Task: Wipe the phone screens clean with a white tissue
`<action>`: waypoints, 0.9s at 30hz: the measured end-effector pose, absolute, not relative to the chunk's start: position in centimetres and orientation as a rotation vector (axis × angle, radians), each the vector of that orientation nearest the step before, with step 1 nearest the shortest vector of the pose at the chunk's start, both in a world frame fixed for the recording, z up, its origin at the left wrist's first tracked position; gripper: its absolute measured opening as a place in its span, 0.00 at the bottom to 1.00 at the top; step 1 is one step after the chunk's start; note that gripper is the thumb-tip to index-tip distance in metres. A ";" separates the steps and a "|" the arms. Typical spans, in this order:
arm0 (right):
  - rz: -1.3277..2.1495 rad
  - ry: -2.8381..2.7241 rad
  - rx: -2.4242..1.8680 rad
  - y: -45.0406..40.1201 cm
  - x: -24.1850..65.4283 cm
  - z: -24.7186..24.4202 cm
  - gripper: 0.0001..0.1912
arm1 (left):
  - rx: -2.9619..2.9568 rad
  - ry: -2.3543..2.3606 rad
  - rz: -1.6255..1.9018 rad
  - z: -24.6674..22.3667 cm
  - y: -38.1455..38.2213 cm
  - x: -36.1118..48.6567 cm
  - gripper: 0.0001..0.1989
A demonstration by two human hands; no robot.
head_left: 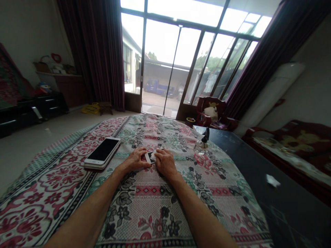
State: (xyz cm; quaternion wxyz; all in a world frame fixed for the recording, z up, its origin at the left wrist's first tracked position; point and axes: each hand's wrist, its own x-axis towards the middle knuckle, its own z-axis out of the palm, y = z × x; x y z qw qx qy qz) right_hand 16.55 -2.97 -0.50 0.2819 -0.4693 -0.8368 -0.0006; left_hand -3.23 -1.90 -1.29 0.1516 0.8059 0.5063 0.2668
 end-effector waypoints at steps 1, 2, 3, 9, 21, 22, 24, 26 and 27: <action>0.012 -2.290 -1.190 -3.3 16.1 -0.4 0.12 | 2.319 1.450 0.776 -1.3 -1.9 -3.2 0.22; 0.028 -2.329 -1.132 -3.6 15.8 -0.4 0.12 | 2.325 1.441 0.781 -1.4 -1.9 -3.2 0.21; 0.043 -2.354 -1.091 -3.7 15.5 -0.3 0.12 | 2.335 1.427 0.779 -1.4 -1.8 -3.2 0.20; 0.082 -2.238 -1.193 -2.9 16.4 -0.4 0.13 | 2.312 1.427 0.784 -1.5 -1.7 -3.4 0.23; 0.012 -2.091 -1.292 -2.7 17.8 -0.7 0.13 | 2.350 1.413 0.763 -1.6 -1.6 -3.4 0.23; 0.021 -2.144 -1.223 -3.1 17.4 -0.7 0.13 | 2.346 1.418 0.767 -1.7 -1.6 -3.5 0.23; 0.040 -2.237 -1.093 -3.7 16.6 -0.8 0.11 | 2.342 1.418 0.775 -1.9 -1.5 -3.5 0.23; 0.061 -2.284 -1.017 -4.1 16.1 -0.8 0.11 | 2.349 1.410 0.783 -2.0 -1.5 -3.5 0.22; 0.071 -2.289 -1.004 -4.2 15.9 -0.8 0.11 | 2.353 1.405 0.784 -2.0 -1.5 -3.5 0.22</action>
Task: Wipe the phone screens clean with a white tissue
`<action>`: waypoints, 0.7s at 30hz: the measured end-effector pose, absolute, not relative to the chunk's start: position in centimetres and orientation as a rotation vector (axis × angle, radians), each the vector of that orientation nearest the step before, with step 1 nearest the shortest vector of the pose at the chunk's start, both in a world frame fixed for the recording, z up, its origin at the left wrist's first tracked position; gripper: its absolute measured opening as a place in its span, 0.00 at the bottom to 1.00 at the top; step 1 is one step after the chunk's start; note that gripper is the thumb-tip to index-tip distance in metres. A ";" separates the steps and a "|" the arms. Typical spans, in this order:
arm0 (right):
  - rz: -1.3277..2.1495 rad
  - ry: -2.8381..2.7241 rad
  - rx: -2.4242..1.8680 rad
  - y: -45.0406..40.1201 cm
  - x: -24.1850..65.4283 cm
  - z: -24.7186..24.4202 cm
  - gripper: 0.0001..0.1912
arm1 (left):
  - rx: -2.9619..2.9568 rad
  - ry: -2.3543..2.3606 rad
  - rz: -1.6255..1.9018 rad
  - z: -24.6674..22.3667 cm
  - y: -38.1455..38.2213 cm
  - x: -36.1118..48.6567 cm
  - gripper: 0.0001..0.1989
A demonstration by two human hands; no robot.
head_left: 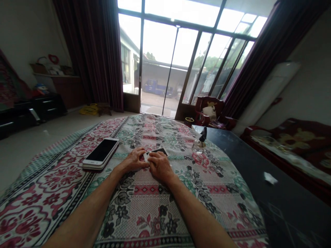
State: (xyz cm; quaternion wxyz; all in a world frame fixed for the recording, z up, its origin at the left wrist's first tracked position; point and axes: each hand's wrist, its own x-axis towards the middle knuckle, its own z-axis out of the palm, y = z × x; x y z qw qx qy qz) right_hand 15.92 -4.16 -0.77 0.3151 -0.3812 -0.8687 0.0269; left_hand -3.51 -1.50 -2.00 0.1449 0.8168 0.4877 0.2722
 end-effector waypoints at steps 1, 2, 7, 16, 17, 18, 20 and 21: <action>0.079 -2.284 -1.006 -4.1 15.9 -0.7 0.11 | 2.355 1.402 0.787 -2.0 -1.5 -3.5 0.22; 0.084 -2.271 -1.021 -4.0 15.9 -0.7 0.10 | 2.354 1.402 0.791 -2.0 -1.5 -3.5 0.22; 0.078 -2.122 -1.231 -2.5 17.5 -0.7 0.12 | 2.360 1.379 0.769 -1.4 -1.6 -3.4 0.22; 0.021 -1.972 -1.404 -1.1 19.3 -1.1 0.13 | 2.363 1.386 0.757 -1.4 -1.5 -3.5 0.23; 0.024 -1.995 -1.362 -1.3 18.9 -1.1 0.13 | 2.366 1.382 0.760 -1.4 -1.6 -3.5 0.22; 0.032 -2.024 -1.311 -1.5 18.4 -1.1 0.13 | 2.369 1.379 0.760 -1.4 -1.6 -3.4 0.22; 0.062 -2.092 -1.192 -2.0 17.1 -1.0 0.12 | 2.373 1.378 0.760 -1.3 -1.6 -3.3 0.20; 0.080 -2.134 -1.125 -2.2 16.5 -1.0 0.11 | 2.375 1.377 0.760 -1.3 -1.7 -3.3 0.19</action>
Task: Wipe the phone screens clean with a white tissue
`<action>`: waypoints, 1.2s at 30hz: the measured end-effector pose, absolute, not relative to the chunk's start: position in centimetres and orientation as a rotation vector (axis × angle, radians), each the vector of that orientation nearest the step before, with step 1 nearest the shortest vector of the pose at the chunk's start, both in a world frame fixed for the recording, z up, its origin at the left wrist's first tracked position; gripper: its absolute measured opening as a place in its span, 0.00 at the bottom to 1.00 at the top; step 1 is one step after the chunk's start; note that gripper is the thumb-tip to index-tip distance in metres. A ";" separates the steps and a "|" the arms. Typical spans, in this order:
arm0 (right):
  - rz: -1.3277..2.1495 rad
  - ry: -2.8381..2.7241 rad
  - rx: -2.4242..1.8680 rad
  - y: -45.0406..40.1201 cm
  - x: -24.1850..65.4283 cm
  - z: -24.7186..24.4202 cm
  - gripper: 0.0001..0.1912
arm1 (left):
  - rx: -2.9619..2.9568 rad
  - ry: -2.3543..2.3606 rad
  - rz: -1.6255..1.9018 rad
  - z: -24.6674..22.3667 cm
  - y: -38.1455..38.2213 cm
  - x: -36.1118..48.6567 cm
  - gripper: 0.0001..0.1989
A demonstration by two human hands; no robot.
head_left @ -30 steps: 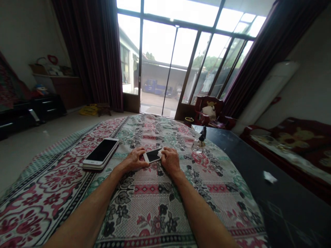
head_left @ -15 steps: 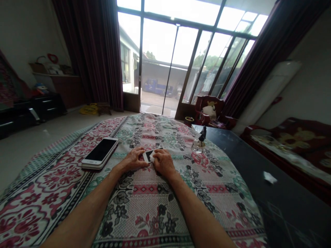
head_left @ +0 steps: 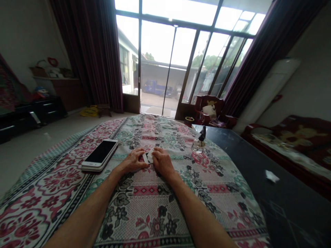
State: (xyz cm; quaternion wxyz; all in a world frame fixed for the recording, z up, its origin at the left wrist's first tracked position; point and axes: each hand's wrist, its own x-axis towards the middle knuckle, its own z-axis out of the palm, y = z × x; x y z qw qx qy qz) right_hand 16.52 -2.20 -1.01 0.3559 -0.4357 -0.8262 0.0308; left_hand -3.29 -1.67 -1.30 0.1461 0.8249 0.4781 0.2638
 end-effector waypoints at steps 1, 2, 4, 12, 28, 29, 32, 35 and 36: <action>0.096 -2.184 -1.054 -2.4 16.0 -1.0 0.10 | 2.375 1.372 0.763 -1.3 -1.7 -3.2 0.18; 0.109 -2.235 -0.988 -2.6 15.5 -1.0 0.09 | 2.376 1.362 0.767 -1.3 -1.7 -3.2 0.17; 0.111 -2.306 -0.909 -2.8 14.9 -0.9 0.09 | 2.372 1.341 0.772 -1.3 -1.7 -3.2 0.15; 0.032 -2.187 -1.242 -1.2 16.8 -0.9 0.09 | 2.330 1.388 0.747 -1.1 -1.8 -3.4 0.24; 0.063 -2.262 -0.940 -3.0 16.2 -1.0 0.08 | 2.367 1.415 0.768 -1.6 -1.5 -3.4 0.21; 0.076 -2.263 -0.957 -3.1 16.0 -1.0 0.08 | 2.360 1.411 0.772 -1.6 -1.5 -3.4 0.22; 0.105 -2.228 -1.063 -2.7 16.3 -0.8 0.07 | 2.345 1.380 0.765 -1.4 -1.6 -3.4 0.22; 0.097 -2.143 -1.199 -1.9 17.4 -0.9 0.09 | 2.330 1.369 0.746 -1.2 -1.7 -3.4 0.21; 0.088 -2.095 -1.255 -1.6 17.9 -0.9 0.09 | 2.326 1.372 0.748 -1.2 -1.7 -3.5 0.22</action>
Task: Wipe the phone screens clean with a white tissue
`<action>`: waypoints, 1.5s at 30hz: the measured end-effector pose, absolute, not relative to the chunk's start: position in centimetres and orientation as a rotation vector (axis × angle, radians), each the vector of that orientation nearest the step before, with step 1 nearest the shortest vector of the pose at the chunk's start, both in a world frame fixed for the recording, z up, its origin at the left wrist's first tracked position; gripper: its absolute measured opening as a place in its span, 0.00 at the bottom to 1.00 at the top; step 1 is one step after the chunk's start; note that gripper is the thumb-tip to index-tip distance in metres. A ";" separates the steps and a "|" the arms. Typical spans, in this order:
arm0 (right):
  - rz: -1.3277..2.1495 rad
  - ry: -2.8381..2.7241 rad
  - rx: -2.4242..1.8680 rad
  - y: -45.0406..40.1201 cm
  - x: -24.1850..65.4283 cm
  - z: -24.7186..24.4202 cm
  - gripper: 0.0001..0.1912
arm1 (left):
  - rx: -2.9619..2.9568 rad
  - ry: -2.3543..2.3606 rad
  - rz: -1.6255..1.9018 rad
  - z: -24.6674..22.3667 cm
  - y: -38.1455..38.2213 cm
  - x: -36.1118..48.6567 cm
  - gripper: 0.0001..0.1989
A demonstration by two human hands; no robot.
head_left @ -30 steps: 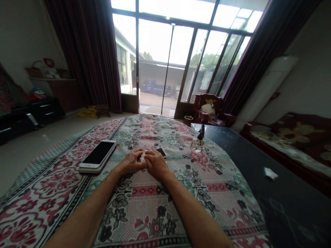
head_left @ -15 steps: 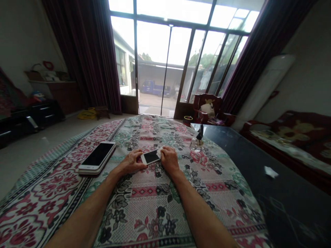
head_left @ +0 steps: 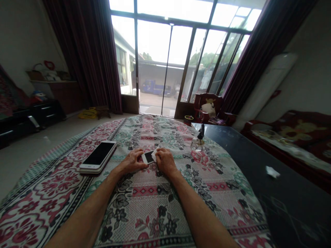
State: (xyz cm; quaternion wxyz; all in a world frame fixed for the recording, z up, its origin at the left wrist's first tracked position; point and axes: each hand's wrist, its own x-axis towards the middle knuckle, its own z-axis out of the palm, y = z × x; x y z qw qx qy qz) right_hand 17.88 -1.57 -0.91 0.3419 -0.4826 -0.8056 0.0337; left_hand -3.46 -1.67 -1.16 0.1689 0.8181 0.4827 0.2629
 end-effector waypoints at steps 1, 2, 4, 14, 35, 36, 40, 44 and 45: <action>0.077 -2.042 -1.310 -1.3 18.3 -1.0 0.10 | 2.326 1.375 0.752 -1.1 -1.7 -3.5 0.22; 0.066 -1.991 -1.357 -1.2 18.7 -1.0 0.10 | 2.329 1.374 0.757 -1.2 -1.6 -3.5 0.23; 0.047 -1.926 -1.398 -1.1 19.1 -1.0 0.11 | 2.339 1.369 0.760 -1.2 -1.6 -3.5 0.23; 0.083 -2.308 -0.911 -3.1 15.1 -1.0 0.09 | 2.380 1.339 0.745 -0.9 -1.7 -3.2 0.15; 0.030 -2.259 -0.973 -1.5 17.2 -0.8 0.10 | 2.350 1.467 0.757 -1.4 -1.3 -3.0 0.27; 0.024 -2.274 -0.963 -1.4 17.3 -0.7 0.10 | 2.352 1.476 0.745 -1.4 -1.1 -3.0 0.28; 0.015 -2.258 -1.003 0.0 18.4 -0.5 0.09 | 2.392 1.405 0.745 -1.0 -0.1 -2.4 0.27; 0.023 -2.259 -1.029 1.5 19.5 -0.4 0.09 | 2.414 1.338 0.765 -0.6 1.2 -1.7 0.25; 0.026 -2.264 -1.025 1.8 19.6 -0.4 0.09 | 2.414 1.335 0.761 -0.7 1.5 -1.6 0.26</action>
